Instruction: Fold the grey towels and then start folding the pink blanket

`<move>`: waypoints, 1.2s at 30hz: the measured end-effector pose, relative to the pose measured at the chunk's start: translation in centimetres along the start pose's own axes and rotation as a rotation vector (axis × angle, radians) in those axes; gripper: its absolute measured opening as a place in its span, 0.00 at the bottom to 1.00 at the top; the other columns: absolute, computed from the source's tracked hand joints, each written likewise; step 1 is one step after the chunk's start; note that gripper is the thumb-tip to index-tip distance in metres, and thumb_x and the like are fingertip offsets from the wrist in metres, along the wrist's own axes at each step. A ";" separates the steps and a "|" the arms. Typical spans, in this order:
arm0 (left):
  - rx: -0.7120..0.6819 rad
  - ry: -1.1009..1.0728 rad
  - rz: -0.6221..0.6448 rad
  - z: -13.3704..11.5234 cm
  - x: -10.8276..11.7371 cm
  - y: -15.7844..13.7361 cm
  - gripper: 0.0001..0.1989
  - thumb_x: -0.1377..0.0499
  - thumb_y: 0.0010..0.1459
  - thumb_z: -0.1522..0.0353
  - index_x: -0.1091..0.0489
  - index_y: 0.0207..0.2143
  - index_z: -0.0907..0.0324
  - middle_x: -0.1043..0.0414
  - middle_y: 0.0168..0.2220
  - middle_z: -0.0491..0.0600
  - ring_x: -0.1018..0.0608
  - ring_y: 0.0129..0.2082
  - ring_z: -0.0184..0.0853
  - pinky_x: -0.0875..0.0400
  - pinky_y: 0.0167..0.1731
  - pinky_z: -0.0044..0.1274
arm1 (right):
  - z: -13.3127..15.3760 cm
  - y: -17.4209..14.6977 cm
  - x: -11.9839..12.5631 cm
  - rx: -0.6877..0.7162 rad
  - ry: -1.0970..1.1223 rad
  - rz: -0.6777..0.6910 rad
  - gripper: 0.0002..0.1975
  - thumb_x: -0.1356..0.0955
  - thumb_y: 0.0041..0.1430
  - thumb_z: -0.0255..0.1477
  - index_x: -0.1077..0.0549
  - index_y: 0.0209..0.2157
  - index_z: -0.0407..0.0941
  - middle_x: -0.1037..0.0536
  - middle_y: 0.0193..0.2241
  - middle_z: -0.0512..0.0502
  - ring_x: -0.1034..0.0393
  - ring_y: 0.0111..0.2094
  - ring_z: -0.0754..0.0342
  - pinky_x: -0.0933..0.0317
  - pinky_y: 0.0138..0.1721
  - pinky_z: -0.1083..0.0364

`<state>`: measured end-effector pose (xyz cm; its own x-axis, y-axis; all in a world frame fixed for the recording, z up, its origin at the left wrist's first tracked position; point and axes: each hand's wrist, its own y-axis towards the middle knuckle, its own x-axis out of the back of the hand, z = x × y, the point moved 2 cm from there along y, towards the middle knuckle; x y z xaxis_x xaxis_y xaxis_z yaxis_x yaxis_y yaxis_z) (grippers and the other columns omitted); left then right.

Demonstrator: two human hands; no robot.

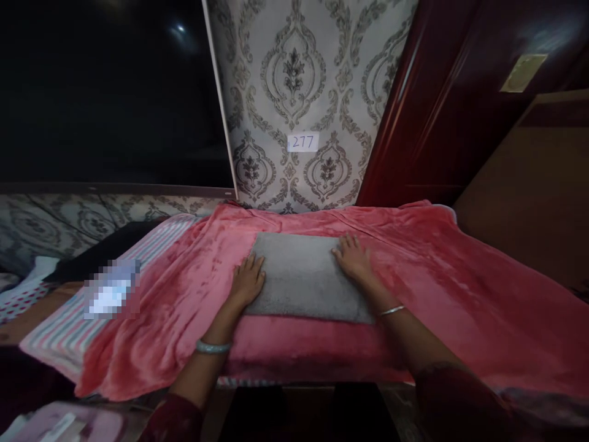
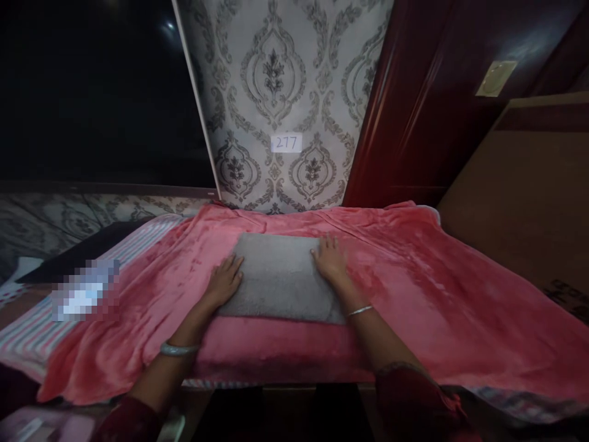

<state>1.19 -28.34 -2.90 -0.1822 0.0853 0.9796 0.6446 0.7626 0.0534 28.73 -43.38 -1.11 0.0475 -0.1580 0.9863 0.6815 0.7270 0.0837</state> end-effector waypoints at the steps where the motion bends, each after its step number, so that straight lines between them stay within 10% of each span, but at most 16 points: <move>1: 0.018 0.008 0.004 -0.2 0.4 0.2 0.30 0.54 0.69 0.64 0.45 0.71 0.59 0.55 0.74 0.58 0.47 0.73 0.52 0.49 0.68 0.48 | 1.3 -0.1 0.1 0.058 0.003 -0.013 0.33 0.46 0.73 0.39 0.48 0.72 0.39 0.55 0.74 0.35 0.63 0.74 0.40 0.55 0.68 0.34; 8: -0.055 0.043 -0.034 -3.8 3.4 5.1 0.30 0.57 0.68 0.68 0.46 0.70 0.65 0.52 0.73 0.59 0.49 0.74 0.45 0.53 0.69 0.47 | 11.5 0.6 -0.7 0.406 0.077 0.065 0.30 0.45 0.72 0.35 0.46 0.72 0.43 0.52 0.73 0.40 0.60 0.73 0.44 0.59 0.69 0.36; 15: -0.068 0.123 -0.052 -3.6 0.0 7.8 0.29 0.58 0.70 0.64 0.43 0.70 0.59 0.47 0.72 0.58 0.45 0.72 0.49 0.45 0.66 0.48 | 13.9 2.1 -3.0 0.437 0.096 0.096 0.29 0.46 0.71 0.33 0.45 0.71 0.47 0.48 0.73 0.43 0.57 0.73 0.45 0.60 0.69 0.36; 24: -0.100 0.159 -0.058 -3.1 -0.5 8.6 0.29 0.59 0.70 0.64 0.43 0.70 0.59 0.46 0.72 0.58 0.44 0.72 0.49 0.43 0.65 0.47 | 7.6 3.5 -2.7 0.225 0.088 0.088 0.34 0.47 0.72 0.46 0.45 0.72 0.43 0.49 0.73 0.38 0.58 0.73 0.43 0.62 0.69 0.39; 36: -0.122 0.039 -0.151 -3.7 0.1 7.7 0.26 0.56 0.69 0.65 0.36 0.65 0.58 0.38 0.68 0.57 0.39 0.69 0.46 0.42 0.65 0.45 | -3.5 0.0 -1.8 0.064 0.143 0.130 0.31 0.47 0.74 0.38 0.49 0.73 0.43 0.54 0.74 0.41 0.58 0.73 0.43 0.56 0.69 0.39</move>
<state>8.82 -24.82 -1.67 -0.2561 -0.0506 0.9653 0.6978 0.6814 0.2209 31.21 -45.42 -3.42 0.2381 -0.1497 0.9596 0.6151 0.7879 -0.0297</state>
